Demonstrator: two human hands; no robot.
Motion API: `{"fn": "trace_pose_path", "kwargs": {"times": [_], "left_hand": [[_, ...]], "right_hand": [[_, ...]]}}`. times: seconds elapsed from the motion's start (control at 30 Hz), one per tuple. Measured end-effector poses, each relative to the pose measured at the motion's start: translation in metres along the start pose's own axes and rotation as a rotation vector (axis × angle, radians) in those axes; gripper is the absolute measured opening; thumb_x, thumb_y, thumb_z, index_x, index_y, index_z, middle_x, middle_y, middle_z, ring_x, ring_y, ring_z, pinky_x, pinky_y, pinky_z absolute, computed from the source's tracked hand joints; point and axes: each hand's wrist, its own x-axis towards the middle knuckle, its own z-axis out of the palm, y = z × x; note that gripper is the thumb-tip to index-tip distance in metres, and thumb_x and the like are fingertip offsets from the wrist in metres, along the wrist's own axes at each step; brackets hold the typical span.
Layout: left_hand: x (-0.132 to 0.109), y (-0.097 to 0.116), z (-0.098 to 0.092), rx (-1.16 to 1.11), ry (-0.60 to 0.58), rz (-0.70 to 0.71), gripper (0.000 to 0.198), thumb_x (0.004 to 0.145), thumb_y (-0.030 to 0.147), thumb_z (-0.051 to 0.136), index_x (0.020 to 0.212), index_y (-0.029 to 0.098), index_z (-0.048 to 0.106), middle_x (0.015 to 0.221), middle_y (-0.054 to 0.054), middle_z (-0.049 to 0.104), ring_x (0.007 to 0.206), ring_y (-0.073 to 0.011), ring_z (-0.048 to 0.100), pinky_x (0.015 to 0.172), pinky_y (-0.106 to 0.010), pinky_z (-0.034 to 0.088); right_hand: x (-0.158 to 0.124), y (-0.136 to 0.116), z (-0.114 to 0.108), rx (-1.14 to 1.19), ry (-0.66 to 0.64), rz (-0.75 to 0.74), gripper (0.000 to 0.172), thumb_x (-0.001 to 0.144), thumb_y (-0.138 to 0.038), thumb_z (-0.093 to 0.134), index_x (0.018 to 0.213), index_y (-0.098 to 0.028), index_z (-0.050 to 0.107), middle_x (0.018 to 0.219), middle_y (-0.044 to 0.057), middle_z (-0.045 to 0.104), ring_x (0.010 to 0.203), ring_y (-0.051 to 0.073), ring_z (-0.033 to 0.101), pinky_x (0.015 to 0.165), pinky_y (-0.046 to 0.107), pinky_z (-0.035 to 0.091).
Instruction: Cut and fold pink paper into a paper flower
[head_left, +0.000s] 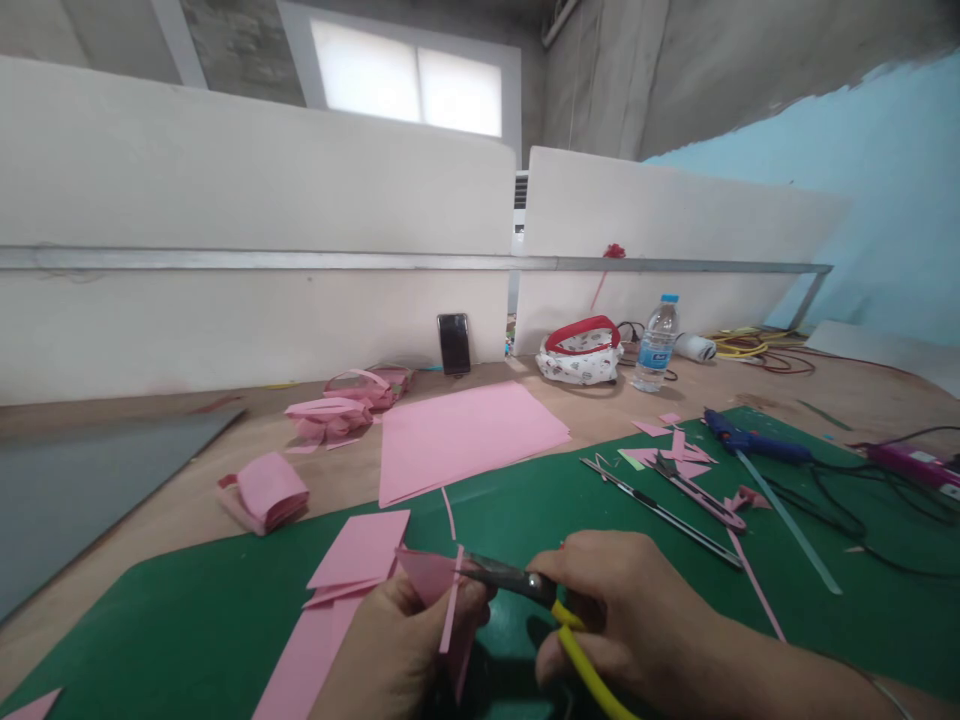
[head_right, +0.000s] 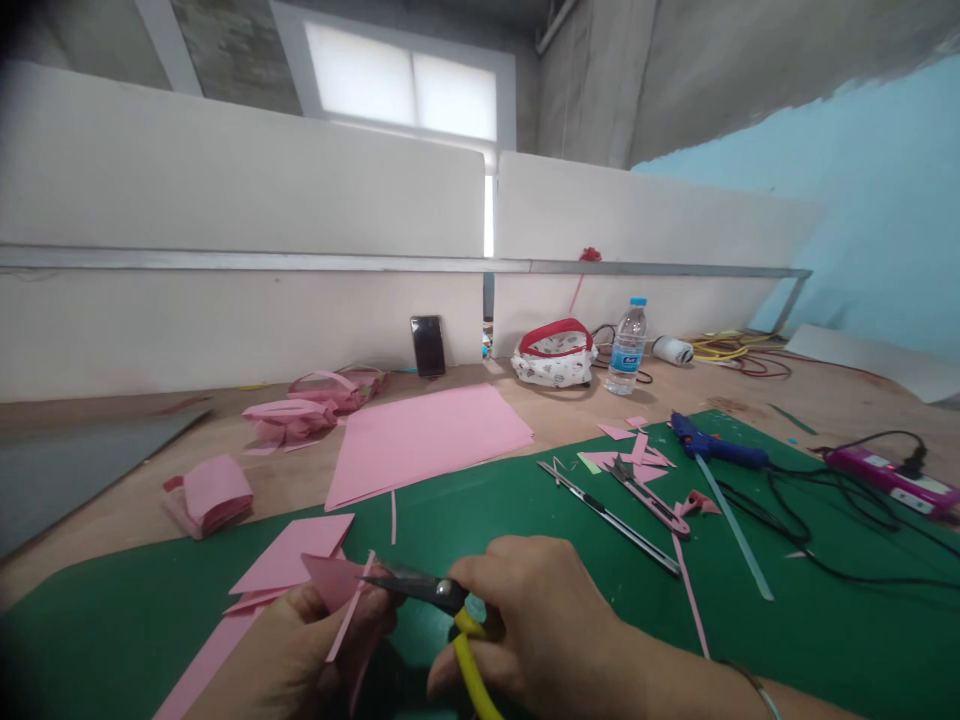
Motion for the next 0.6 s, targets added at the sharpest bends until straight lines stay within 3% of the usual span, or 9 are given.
{"fn": "trace_pose_path", "kwargs": {"times": [0.13,0.27,0.4,0.5,0.6], "left_hand": [[0.003,-0.005,-0.002,0.032,0.002,-0.016,0.036,0.051,0.044,0.085,0.055,0.015,0.065,0.045,0.004,0.048,0.039,-0.0080,0.035,0.038,-0.022,0.029],[-0.001,-0.002,-0.001,0.035,-0.001,-0.029,0.037,0.053,0.045,0.083,0.050,0.017,0.060,0.041,0.006,0.043,0.039,-0.0085,0.033,0.037,-0.022,0.027],[-0.006,0.005,0.002,0.102,-0.011,0.006,0.040,0.054,0.050,0.083,0.053,0.015,0.063,0.045,0.004,0.046,0.042,-0.0081,0.033,0.039,-0.021,0.025],[-0.008,0.009,0.004,0.068,-0.048,-0.005,0.042,0.046,0.048,0.087,0.056,0.014,0.065,0.049,0.003,0.051,0.047,-0.0080,0.037,0.045,-0.020,0.028],[-0.012,0.013,0.008,0.107,-0.149,-0.066,0.040,0.049,0.047,0.086,0.054,0.014,0.065,0.047,0.004,0.049,0.046,-0.0077,0.037,0.046,-0.020,0.025]], "right_hand": [[0.001,0.000,-0.001,-0.014,0.009,-0.007,0.046,0.070,-0.065,0.069,0.068,-0.019,0.063,0.060,-0.003,0.053,0.056,0.011,0.043,0.051,0.022,0.022],[0.002,0.001,-0.001,-0.042,0.037,-0.024,0.045,0.065,-0.063,0.074,0.066,-0.020,0.064,0.057,-0.004,0.053,0.054,0.011,0.043,0.050,0.022,0.021],[0.002,0.000,-0.003,0.014,0.052,-0.008,0.036,0.060,-0.049,0.083,0.061,-0.019,0.064,0.053,-0.006,0.048,0.053,0.009,0.040,0.050,0.023,0.020],[0.005,-0.003,-0.008,0.338,-0.039,0.149,0.027,0.062,-0.036,0.083,0.065,-0.017,0.063,0.051,-0.008,0.041,0.049,0.008,0.036,0.047,0.022,0.022],[0.010,-0.004,-0.013,0.747,-0.053,0.303,0.026,0.071,-0.024,0.071,0.094,-0.017,0.062,0.059,-0.007,0.050,0.049,0.008,0.045,0.045,0.020,0.031]]}}
